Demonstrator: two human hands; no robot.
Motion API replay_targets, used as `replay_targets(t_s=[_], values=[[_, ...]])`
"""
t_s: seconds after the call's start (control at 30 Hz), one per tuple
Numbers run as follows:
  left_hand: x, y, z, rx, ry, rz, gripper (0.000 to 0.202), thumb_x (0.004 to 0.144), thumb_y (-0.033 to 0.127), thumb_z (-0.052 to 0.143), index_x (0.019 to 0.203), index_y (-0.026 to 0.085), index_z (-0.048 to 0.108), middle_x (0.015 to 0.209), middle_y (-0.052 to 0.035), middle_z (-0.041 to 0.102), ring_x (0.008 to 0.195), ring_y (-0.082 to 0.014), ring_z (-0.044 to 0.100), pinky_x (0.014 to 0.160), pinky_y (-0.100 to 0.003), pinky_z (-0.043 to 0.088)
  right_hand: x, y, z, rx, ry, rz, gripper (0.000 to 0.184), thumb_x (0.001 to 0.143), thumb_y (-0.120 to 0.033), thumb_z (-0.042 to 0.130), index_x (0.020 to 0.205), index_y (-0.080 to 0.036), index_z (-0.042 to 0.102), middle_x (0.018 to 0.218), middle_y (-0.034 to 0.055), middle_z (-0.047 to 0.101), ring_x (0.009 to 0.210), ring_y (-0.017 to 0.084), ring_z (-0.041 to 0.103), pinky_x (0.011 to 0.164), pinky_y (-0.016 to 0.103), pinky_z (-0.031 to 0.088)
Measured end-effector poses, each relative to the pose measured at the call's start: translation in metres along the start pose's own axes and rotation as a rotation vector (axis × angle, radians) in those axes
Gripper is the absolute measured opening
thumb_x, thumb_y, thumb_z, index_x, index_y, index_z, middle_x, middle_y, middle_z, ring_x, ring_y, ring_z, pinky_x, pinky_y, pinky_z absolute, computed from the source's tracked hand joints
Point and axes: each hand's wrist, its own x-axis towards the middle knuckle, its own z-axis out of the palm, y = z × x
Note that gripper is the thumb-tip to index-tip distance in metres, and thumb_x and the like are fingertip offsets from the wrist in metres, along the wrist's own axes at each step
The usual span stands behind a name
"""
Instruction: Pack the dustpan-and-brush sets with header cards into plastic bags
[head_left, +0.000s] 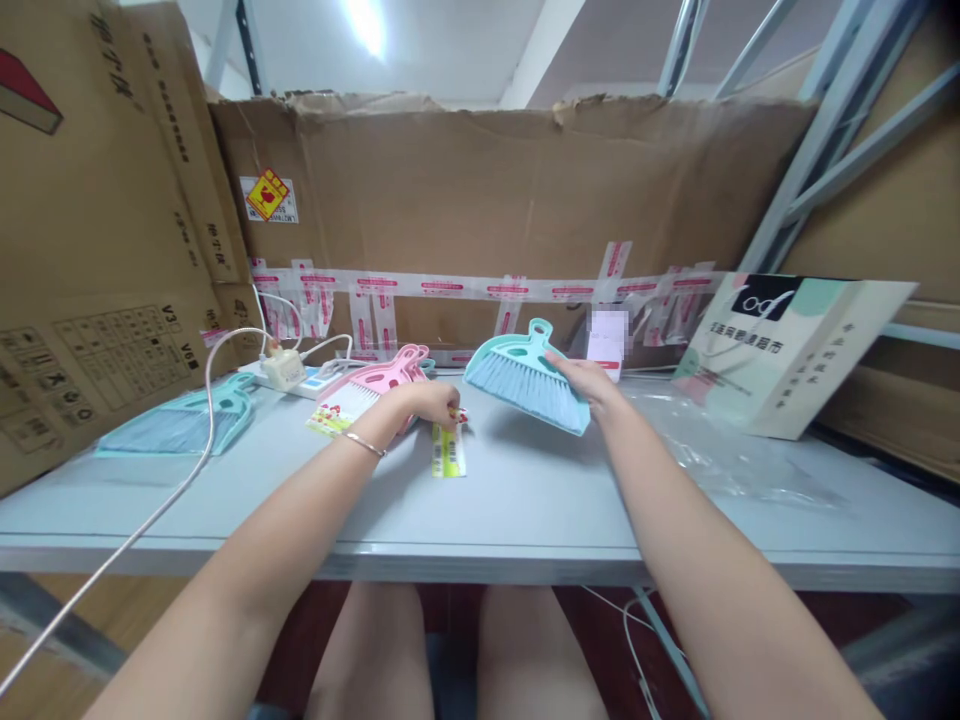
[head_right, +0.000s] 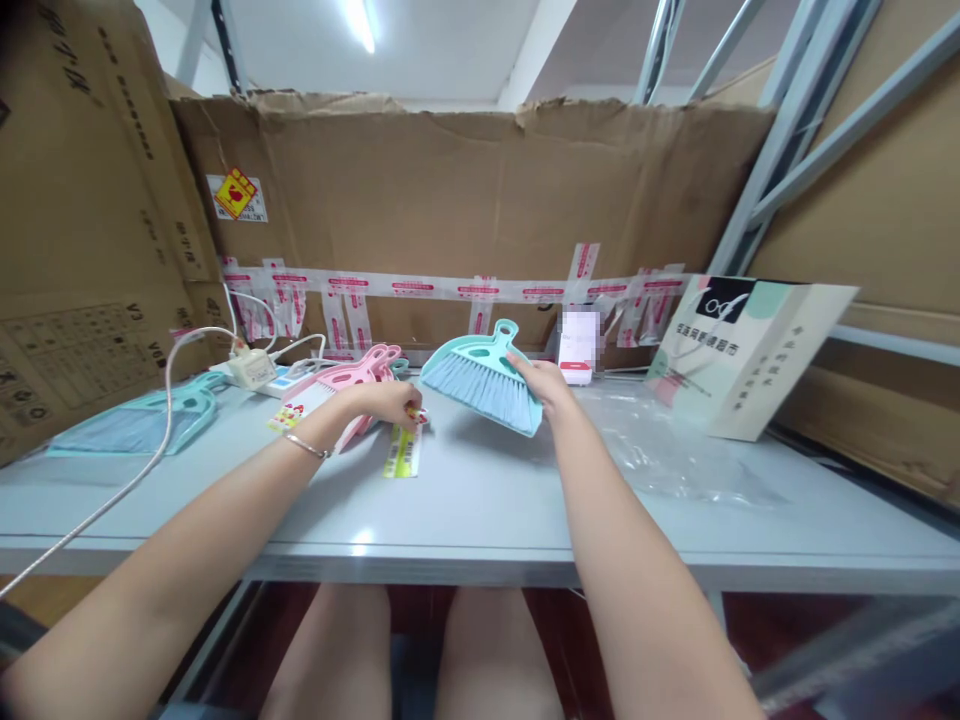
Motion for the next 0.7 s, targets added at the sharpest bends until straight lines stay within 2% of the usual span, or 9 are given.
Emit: replay_targets(t_s=[0.1, 0.17, 0.23, 0.3, 0.4, 0.5, 0.57, 0.63, 0.7], values=[[-0.031, 0.000, -0.016, -0.094, 0.044, 0.086, 0.015, 0.062, 0.030, 0.064, 0.069, 0.018, 0.058, 0.073, -0.0016, 0.062, 0.072, -0.0171, 0.057, 0.061, -0.024, 0.040, 0.000, -0.001, 0.009, 0.143, 0.101, -0.047, 0.026, 0.072, -0.039, 0.067, 0.064, -0.016, 0.057, 0.057, -0.0005, 0.061, 0.055, 0.012, 0.056, 0.052, 0.021, 0.043], [-0.047, 0.002, -0.023, -0.290, 0.095, 0.204, 0.021, 0.070, 0.036, 0.060, 0.081, 0.019, 0.057, 0.081, -0.0012, 0.062, 0.078, -0.0153, 0.058, 0.065, -0.023, 0.042, -0.003, -0.001, 0.020, 0.218, 0.122, -0.063, 0.025, 0.073, -0.039, 0.065, 0.067, -0.017, 0.056, 0.058, -0.0016, 0.061, 0.056, 0.012, 0.057, 0.053, 0.021, 0.043], [-0.051, 0.006, -0.021, -0.574, 0.244, 0.299, 0.026, 0.072, 0.040, 0.060, 0.087, 0.019, 0.054, 0.084, -0.0017, 0.061, 0.078, -0.0146, 0.059, 0.067, -0.025, 0.044, -0.012, 0.000, 0.037, 0.281, 0.086, -0.053, 0.023, 0.075, -0.037, 0.064, 0.068, -0.016, 0.056, 0.059, -0.0010, 0.063, 0.057, 0.013, 0.058, 0.055, 0.022, 0.045], [-0.044, 0.011, -0.009, -0.711, 0.474, 0.269, 0.028, 0.070, 0.037, 0.065, 0.088, 0.018, 0.054, 0.083, -0.0017, 0.060, 0.075, -0.0151, 0.058, 0.066, -0.027, 0.045, -0.025, 0.000, 0.054, 0.334, 0.012, -0.026, 0.021, 0.077, -0.035, 0.063, 0.069, -0.016, 0.057, 0.061, 0.0010, 0.064, 0.058, 0.014, 0.060, 0.056, 0.024, 0.048], [-0.025, 0.018, 0.016, -0.506, 0.772, 0.132, 0.027, 0.070, 0.027, 0.066, 0.092, 0.018, 0.054, 0.086, -0.0018, 0.061, 0.080, -0.0179, 0.058, 0.071, -0.030, 0.046, -0.041, -0.002, 0.072, 0.397, -0.086, 0.015, 0.020, 0.080, -0.031, 0.059, 0.068, -0.016, 0.057, 0.063, 0.0029, 0.066, 0.060, 0.015, 0.062, 0.058, 0.025, 0.050], [-0.014, 0.021, 0.032, -0.253, 0.940, 0.142, 0.036, 0.073, 0.018, 0.063, 0.107, 0.017, 0.050, 0.104, -0.0068, 0.058, 0.099, -0.0214, 0.054, 0.087, -0.033, 0.042, -0.048, -0.004, 0.076, 0.442, -0.113, 0.062, 0.018, 0.084, -0.027, 0.056, 0.068, -0.017, 0.056, 0.065, 0.0023, 0.068, 0.061, 0.014, 0.063, 0.060, 0.024, 0.051], [-0.014, 0.022, 0.035, -0.132, 1.061, 0.084, 0.052, 0.071, 0.020, 0.068, 0.118, 0.016, 0.044, 0.117, -0.0117, 0.051, 0.112, -0.0255, 0.047, 0.095, -0.038, 0.037, -0.047, -0.005, 0.073, 0.464, -0.112, 0.091, 0.018, 0.085, -0.026, 0.054, 0.069, -0.018, 0.056, 0.066, 0.0018, 0.068, 0.061, 0.014, 0.064, 0.062, 0.024, 0.052], [-0.016, 0.021, 0.034, -0.079, 1.171, -0.035, 0.072, 0.065, 0.030, 0.075, 0.125, 0.018, 0.037, 0.129, -0.0151, 0.041, 0.120, -0.0311, 0.039, 0.099, -0.045, 0.031, -0.047, -0.007, 0.070, 0.478, -0.120, 0.111, 0.017, 0.084, -0.026, 0.056, 0.069, -0.018, 0.056, 0.065, 0.0018, 0.068, 0.060, 0.014, 0.064, 0.063, 0.025, 0.052], [-0.017, 0.018, 0.033, -0.122, 1.208, -0.126, 0.089, 0.058, 0.038, 0.079, 0.130, 0.021, 0.030, 0.137, -0.0160, 0.031, 0.125, -0.0346, 0.032, 0.101, -0.050, 0.027, -0.047, -0.008, 0.068, 0.488, -0.142, 0.124, 0.017, 0.084, -0.025, 0.057, 0.069, -0.017, 0.058, 0.064, 0.0022, 0.068, 0.059, 0.014, 0.064, 0.062, 0.026, 0.053]])
